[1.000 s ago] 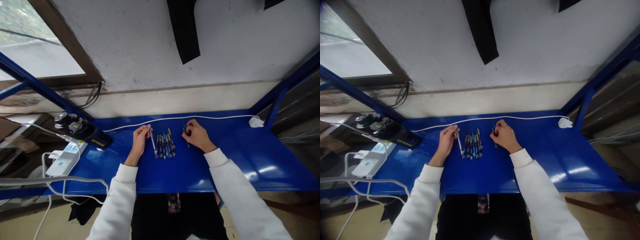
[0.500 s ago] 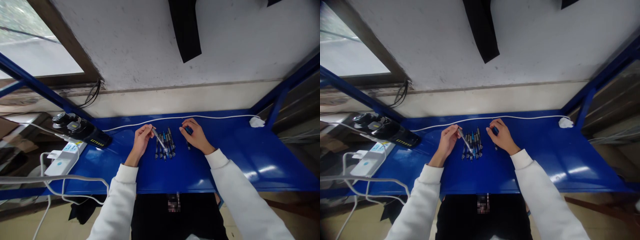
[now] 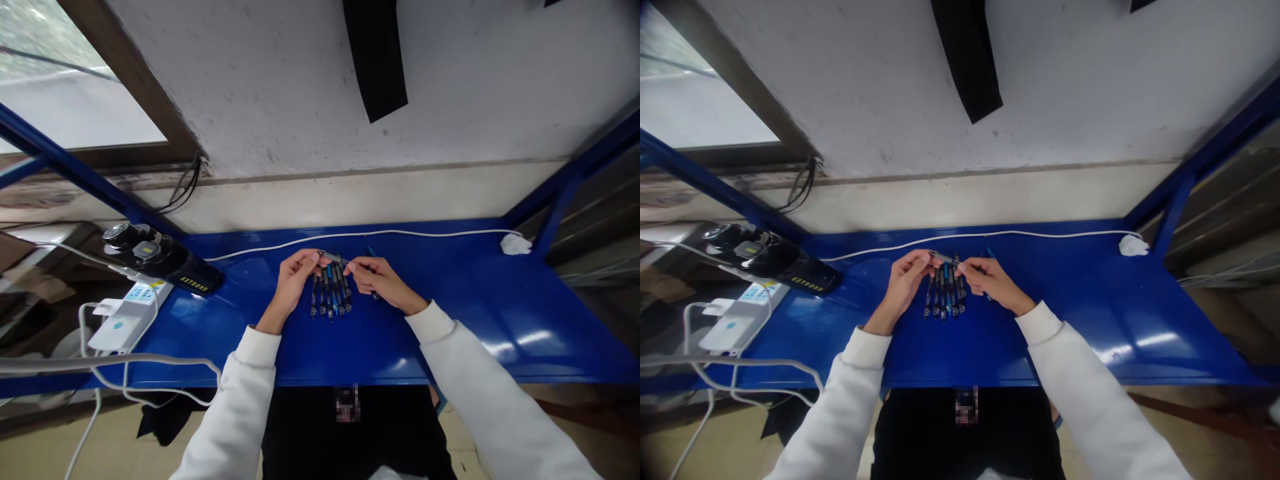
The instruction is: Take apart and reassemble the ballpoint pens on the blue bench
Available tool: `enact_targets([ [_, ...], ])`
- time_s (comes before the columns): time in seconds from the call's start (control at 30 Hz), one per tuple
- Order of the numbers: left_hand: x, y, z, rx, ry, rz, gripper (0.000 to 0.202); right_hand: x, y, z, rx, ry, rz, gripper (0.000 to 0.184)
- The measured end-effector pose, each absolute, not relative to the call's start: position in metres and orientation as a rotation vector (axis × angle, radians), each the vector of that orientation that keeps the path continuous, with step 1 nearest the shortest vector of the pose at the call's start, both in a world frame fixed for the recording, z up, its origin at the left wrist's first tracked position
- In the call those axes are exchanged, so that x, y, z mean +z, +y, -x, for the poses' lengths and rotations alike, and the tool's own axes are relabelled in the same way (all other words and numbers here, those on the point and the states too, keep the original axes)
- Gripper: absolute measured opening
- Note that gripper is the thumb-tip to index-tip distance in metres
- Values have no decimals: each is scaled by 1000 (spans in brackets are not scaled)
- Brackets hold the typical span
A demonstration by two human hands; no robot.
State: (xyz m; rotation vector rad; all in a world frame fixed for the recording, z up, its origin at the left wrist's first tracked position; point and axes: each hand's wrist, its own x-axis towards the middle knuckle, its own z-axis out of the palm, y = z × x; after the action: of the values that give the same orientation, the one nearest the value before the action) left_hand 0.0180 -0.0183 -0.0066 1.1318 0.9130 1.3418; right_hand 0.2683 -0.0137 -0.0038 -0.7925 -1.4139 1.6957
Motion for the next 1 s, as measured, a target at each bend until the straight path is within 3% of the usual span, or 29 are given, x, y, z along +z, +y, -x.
enact_targets([
  [0.4,-7,-16,-16,1370,899,-1067,32,3,-6,-274,1771,-1100,713,47],
  [0.67,1,-18,-47,1339,714,-1018,49,1,-14,-261,2049,-1207,660,45],
  [1.0,-2,-20,-52,1330,602,-898,38,-2,-15,-258,2213,-1223,637,59],
])
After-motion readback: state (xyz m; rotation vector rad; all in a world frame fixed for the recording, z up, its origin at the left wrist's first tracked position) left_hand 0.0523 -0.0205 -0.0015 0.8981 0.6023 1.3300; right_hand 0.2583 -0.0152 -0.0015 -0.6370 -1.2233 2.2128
